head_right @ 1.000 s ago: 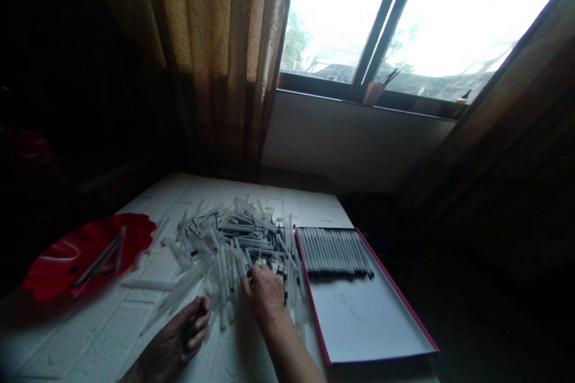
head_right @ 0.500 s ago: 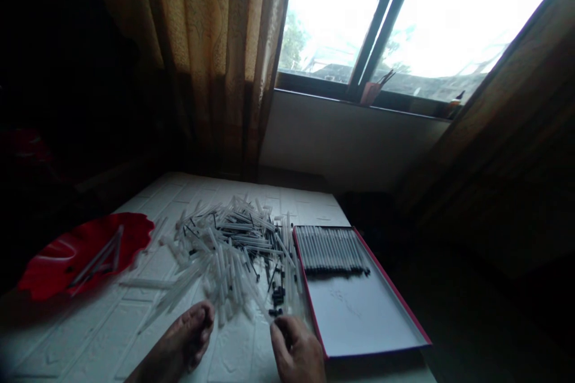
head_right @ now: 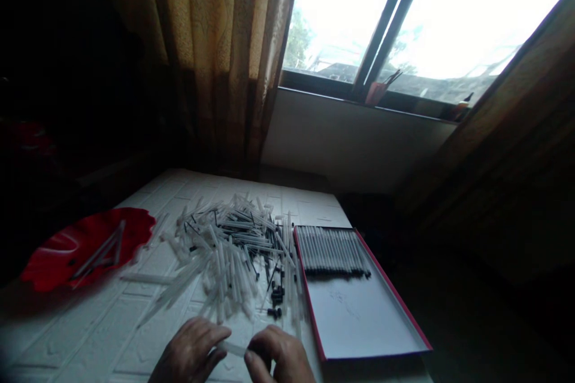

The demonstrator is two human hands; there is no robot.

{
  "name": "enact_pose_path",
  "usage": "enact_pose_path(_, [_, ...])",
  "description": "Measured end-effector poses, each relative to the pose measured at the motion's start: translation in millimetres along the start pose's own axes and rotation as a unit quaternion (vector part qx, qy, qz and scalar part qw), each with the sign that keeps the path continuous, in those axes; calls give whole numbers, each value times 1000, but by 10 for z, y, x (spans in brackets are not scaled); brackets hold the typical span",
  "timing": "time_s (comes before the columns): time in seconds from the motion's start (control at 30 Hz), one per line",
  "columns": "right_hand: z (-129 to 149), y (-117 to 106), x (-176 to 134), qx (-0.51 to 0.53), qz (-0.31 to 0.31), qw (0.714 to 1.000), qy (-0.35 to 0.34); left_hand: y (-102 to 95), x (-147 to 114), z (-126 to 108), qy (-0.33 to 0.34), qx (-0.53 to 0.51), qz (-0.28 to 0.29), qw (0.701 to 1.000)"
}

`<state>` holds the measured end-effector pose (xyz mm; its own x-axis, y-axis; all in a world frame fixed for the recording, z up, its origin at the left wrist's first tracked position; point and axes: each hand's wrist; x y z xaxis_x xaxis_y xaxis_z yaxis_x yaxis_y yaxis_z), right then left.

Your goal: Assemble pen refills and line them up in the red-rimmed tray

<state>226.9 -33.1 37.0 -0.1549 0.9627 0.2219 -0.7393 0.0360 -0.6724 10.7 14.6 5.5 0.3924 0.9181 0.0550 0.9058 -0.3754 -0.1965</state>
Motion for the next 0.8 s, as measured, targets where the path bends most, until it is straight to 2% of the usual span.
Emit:
enact_pose_path(0.07, [-10,-151,187,13,15,1000,21,28,2,116,-24,-10,3,1000])
enact_pose_path(0.13, [-73,-295,406,-21,7,998,64,45,-6,195,-36,-28,-9,999])
enact_pose_path(0.23, [-236,-432,717,-213,1,970,120,47,-5,228,-49,-50,-45,996])
enact_pose_path(0.3, [-339,-459,870,-274,-2,951,143,40,12,212,-59,-60,-66,994])
enact_pose_path(0.43, [-428,-422,1046,-327,18,931,165,31,48,180,-47,-32,-83,995])
enact_pose_path(0.53, [-415,-373,1145,-353,38,918,178,26,55,208,-4,35,-88,995])
enact_pose_path(0.6, [-400,-343,1225,-364,48,910,193,19,58,247,57,90,-90,990])
enact_pose_path(0.7, [-383,-303,1354,-372,60,900,220,9,69,282,153,177,-98,967])
enact_pose_path(0.8, [-363,-265,1462,-372,68,894,241,13,84,246,191,239,-103,946])
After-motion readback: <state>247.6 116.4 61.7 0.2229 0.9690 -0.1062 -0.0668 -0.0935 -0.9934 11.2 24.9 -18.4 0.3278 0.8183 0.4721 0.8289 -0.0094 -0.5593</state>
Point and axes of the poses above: each hand's wrist, its own x-axis towards the middle knuckle, its own y-axis out of the palm, z = x × y, and after that the axes turned 2 degrees about -y, right-handed
